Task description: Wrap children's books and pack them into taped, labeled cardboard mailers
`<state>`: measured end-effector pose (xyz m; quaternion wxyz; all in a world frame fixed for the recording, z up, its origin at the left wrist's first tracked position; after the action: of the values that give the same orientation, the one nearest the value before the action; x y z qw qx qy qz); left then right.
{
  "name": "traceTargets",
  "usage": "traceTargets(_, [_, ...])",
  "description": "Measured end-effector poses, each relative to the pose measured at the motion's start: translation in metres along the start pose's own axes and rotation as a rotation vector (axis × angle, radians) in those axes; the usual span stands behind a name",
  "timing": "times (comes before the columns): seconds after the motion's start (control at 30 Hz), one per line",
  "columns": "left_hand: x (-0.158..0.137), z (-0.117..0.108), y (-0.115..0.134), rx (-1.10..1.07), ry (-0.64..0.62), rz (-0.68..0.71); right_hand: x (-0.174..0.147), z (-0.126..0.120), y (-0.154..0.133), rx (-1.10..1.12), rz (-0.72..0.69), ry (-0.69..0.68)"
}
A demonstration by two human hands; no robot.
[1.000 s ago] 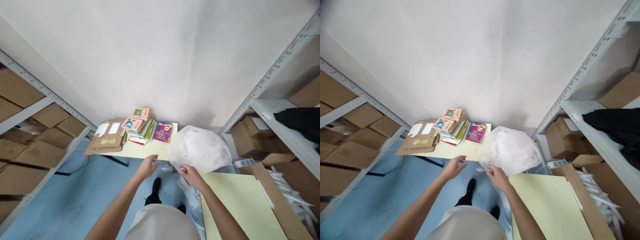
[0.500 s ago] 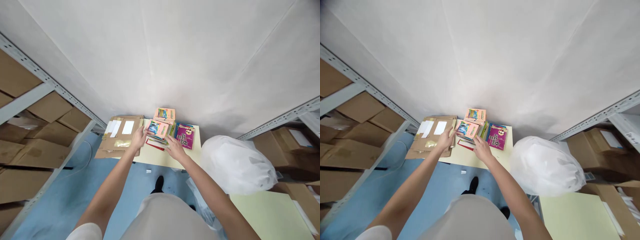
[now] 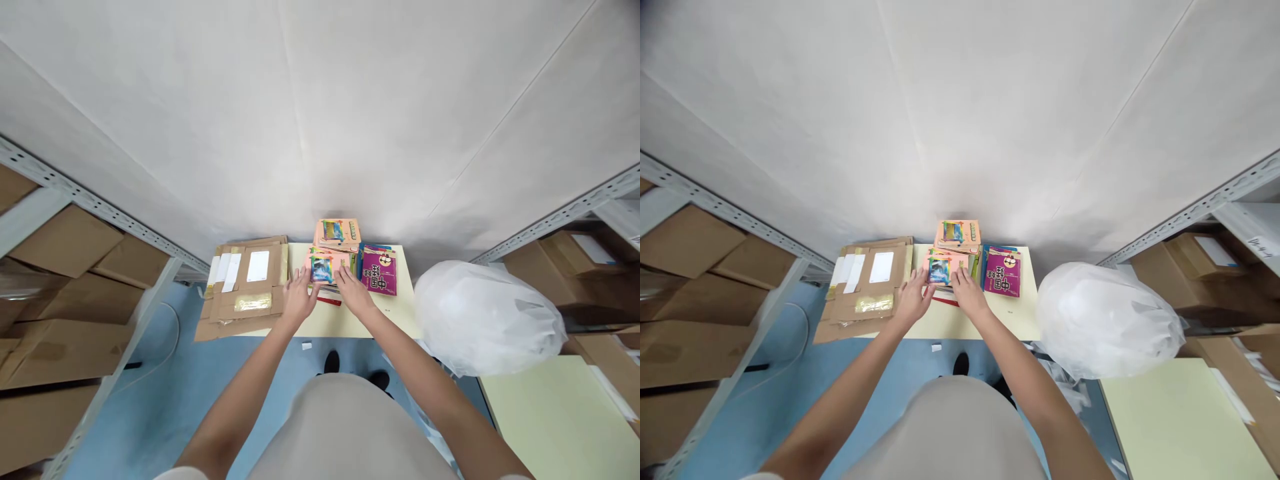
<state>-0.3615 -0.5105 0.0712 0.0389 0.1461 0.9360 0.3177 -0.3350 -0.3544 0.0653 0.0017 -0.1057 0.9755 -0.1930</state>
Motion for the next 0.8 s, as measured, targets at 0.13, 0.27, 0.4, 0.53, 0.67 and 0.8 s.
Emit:
traceTargets(0.13, [-0.019,0.001,0.0,-0.241,-0.004,-0.068,-0.004,-0.001,0.001,-0.039,-0.015,0.0])
traceTargets(0.27, [-0.032,0.007,-0.006,-0.781,-0.017,-0.239,-0.004,-0.005,0.002,-0.039,-0.008,0.039])
traceTargets(0.4, [-0.032,0.01,-0.017,-1.087,-0.036,-0.459,-0.004,-0.007,0.003,-0.016,0.019,0.03])
traceTargets(0.53, [-0.018,0.005,-0.027,-1.144,-0.08,-0.568,-0.005,-0.009,0.008,0.13,-0.015,0.03])
traceTargets(0.67, [-0.008,0.007,-0.026,-1.104,-0.21,-0.516,-0.009,-0.013,0.016,0.282,-0.05,0.083])
traceTargets(0.8, [-0.015,0.014,-0.02,-1.122,-0.277,-0.509,-0.017,-0.017,0.02,0.377,-0.005,0.179])
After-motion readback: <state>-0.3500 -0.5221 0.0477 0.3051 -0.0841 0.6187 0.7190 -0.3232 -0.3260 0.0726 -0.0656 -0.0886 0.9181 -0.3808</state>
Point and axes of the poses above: each hand's wrist, its own x-axis towards the middle knuckle, its own z-axis out of the palm, y = z × x, the point moved 4 cm from there along x, towards the middle knuckle, and after that the axes turned 4 degrees about -y, right-handed, at the moved point
